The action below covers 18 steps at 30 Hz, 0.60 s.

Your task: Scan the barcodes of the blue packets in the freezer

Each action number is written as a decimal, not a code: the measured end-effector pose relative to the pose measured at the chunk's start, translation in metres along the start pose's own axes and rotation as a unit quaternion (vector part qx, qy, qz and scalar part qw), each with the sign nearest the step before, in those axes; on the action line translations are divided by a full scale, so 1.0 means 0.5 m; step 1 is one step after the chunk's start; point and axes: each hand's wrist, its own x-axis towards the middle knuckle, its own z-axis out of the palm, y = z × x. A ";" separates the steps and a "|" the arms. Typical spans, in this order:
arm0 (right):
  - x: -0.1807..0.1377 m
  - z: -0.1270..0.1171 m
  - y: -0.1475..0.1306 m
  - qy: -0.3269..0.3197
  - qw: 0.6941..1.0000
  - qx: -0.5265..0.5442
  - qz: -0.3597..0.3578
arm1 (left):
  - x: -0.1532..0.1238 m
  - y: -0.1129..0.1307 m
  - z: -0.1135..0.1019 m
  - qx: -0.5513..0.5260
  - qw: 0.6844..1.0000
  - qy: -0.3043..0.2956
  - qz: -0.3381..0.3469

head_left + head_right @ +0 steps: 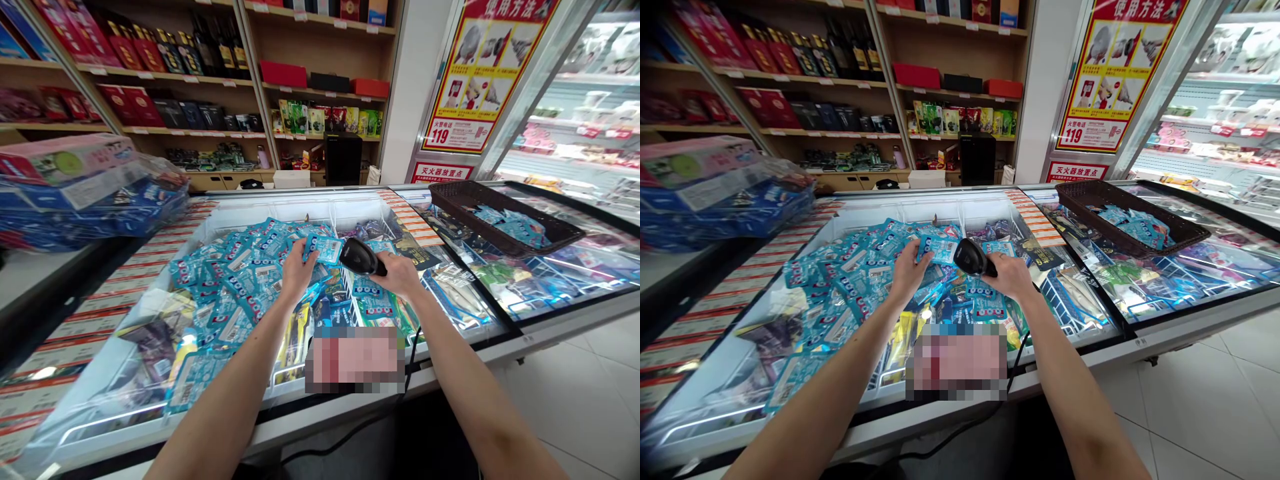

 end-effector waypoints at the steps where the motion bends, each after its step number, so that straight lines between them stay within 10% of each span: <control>1: 0.000 0.000 0.000 -0.003 1.000 0.000 -0.001 | 0.000 -0.001 0.000 0.004 1.000 0.001 0.000; 18: 0.000 0.002 0.007 -0.019 0.999 -0.003 -0.027 | -0.003 0.004 -0.003 0.021 1.000 0.001 -0.002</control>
